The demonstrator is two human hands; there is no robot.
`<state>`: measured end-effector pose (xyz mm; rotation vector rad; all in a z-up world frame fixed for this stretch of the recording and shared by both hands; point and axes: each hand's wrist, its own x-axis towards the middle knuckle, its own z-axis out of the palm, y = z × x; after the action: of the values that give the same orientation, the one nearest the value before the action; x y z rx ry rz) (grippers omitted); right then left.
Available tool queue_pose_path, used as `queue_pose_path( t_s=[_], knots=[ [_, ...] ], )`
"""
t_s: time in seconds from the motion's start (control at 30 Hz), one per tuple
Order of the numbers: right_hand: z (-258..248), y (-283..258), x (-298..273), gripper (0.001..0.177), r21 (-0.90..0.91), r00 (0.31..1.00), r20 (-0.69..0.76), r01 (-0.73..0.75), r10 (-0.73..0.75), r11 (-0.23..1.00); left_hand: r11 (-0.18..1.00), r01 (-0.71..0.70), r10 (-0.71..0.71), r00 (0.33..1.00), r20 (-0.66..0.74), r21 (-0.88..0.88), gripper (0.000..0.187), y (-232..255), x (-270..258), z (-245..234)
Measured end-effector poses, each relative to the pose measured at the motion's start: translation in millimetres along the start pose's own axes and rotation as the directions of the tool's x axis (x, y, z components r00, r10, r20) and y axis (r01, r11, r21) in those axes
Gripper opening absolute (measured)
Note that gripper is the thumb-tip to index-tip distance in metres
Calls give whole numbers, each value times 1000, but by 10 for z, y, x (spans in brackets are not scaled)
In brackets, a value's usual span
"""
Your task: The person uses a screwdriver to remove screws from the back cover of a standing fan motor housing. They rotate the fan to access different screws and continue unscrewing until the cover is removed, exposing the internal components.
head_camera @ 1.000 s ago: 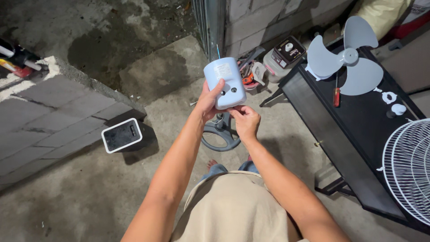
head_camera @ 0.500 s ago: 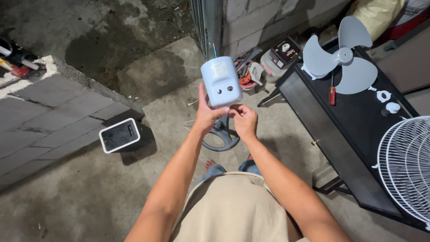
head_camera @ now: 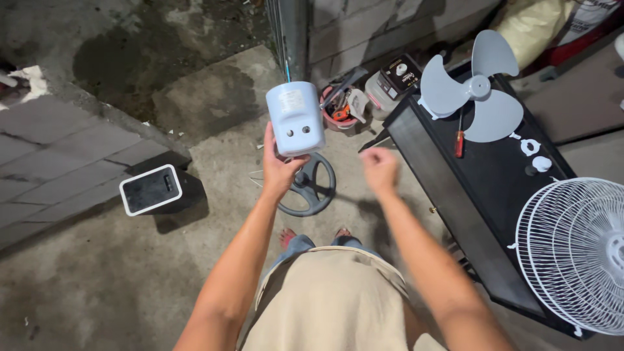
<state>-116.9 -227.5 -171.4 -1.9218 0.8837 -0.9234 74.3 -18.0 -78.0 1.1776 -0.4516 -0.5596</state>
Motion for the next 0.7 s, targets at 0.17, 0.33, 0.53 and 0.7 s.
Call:
queue_pose_path(
  t_s=[0.17, 0.33, 0.53, 0.7],
  knots=[
    [-1118, 973, 714, 24, -396, 937, -342, -70, -76, 916, 1000, 0, 1, 1000, 8, -31, 122, 138, -26, 63],
    [-1752, 1314, 1164, 45, -496, 893, -373, -422, 253, 759, 998, -17, 18, 1000, -14, 61, 120, 161, -41, 48],
    [-2000, 1386, 1268, 56, -637, 895, -301, -446, 330, 629, 980, -53, 59, 998, -29, 194, 121, 99, -29, -2],
    [-1967, 1500, 1311, 57, -594, 833, -296, -544, 468, 593, 997, -2, 3, 1000, -9, 76, 119, 115, -30, -7]
  ],
)
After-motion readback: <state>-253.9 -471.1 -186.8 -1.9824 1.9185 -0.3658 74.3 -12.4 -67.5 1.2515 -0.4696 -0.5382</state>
